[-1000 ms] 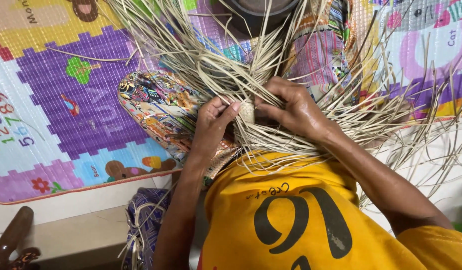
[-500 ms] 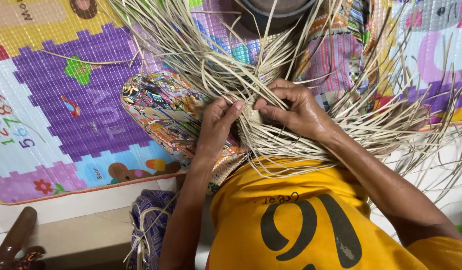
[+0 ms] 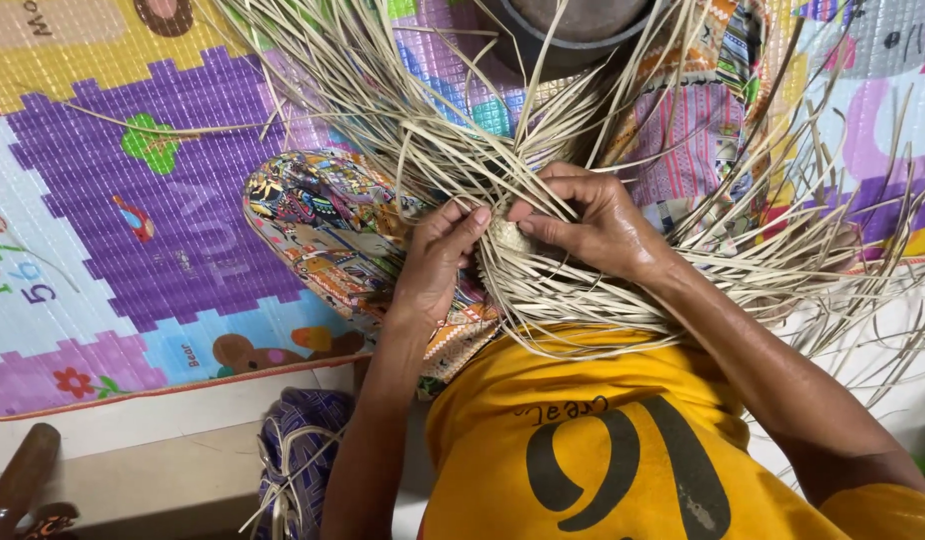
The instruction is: A person is sitting on the floor weaving dried palm leaves together to create a handcrafted object.
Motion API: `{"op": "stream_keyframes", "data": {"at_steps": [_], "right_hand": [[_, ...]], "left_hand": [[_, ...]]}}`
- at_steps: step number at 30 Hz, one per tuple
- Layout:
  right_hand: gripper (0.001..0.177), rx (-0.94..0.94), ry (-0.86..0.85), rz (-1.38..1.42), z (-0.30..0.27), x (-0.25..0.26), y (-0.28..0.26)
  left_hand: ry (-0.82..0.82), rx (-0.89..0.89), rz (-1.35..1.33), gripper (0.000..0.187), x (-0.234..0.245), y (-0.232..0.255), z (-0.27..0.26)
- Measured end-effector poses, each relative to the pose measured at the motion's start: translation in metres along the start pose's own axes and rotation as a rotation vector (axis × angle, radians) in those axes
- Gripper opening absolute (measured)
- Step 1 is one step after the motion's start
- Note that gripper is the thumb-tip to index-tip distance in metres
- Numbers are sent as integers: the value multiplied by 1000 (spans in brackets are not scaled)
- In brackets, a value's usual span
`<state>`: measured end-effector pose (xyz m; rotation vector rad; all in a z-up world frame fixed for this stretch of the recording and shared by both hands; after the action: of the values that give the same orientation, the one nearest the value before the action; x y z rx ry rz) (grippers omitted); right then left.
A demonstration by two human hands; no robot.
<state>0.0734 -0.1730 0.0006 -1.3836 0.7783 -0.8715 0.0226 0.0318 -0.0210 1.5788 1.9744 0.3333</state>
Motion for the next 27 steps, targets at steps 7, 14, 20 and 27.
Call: {"op": "stream_keyframes", "data": {"at_steps": [7, 14, 20, 27], "right_hand": [[12, -8, 15, 9, 2, -1, 8], [11, -39, 55, 33, 5, -1, 0], [10, -41, 64, 47, 6, -1, -2], [8, 5, 41, -44, 1, 10, -25]], "left_hand": [[16, 70, -43, 24, 7, -7, 6], [-5, 128, -94, 23, 7, -7, 9], [-5, 120, -104, 22, 5, -5, 6], [80, -194, 50, 22, -24, 20, -33]]}}
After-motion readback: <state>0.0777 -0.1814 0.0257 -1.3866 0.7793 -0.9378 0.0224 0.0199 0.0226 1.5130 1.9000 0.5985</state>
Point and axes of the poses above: each hand's wrist, its own z-axis towards the middle knuckle, its own x-axis out of the back of the hand, y = z × x, the point moved 1 cm from there along z, towards the middle knuckle, and after that the axes turned 12 degrees about x, right-handed, at the moved point
